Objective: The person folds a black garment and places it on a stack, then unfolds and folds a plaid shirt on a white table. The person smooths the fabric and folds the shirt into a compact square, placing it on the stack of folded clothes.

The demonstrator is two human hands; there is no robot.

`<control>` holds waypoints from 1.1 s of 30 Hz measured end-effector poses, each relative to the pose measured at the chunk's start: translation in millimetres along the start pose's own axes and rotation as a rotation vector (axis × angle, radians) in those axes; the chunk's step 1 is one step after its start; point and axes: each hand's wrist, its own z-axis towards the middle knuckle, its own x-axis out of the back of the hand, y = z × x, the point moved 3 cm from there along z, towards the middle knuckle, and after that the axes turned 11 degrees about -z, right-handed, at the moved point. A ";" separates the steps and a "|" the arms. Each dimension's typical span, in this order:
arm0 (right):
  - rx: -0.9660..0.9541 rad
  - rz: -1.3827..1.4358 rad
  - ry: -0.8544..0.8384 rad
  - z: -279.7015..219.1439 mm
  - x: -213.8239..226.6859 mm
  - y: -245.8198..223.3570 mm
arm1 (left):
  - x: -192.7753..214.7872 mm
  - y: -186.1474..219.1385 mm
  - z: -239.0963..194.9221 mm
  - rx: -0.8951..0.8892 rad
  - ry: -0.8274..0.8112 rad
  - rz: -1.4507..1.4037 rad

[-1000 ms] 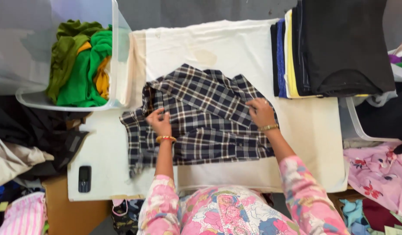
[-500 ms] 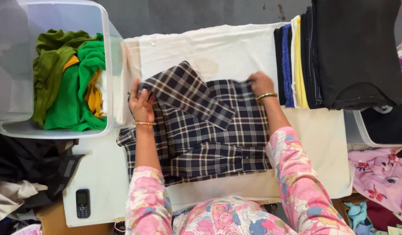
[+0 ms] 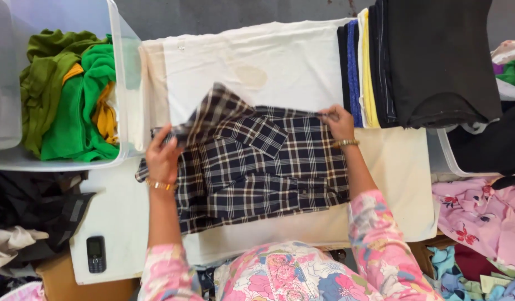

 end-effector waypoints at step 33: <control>0.738 -0.377 -0.068 -201.4 -151.5 -112.1 | 102.8 -109.6 -136.0 0.058 0.188 0.192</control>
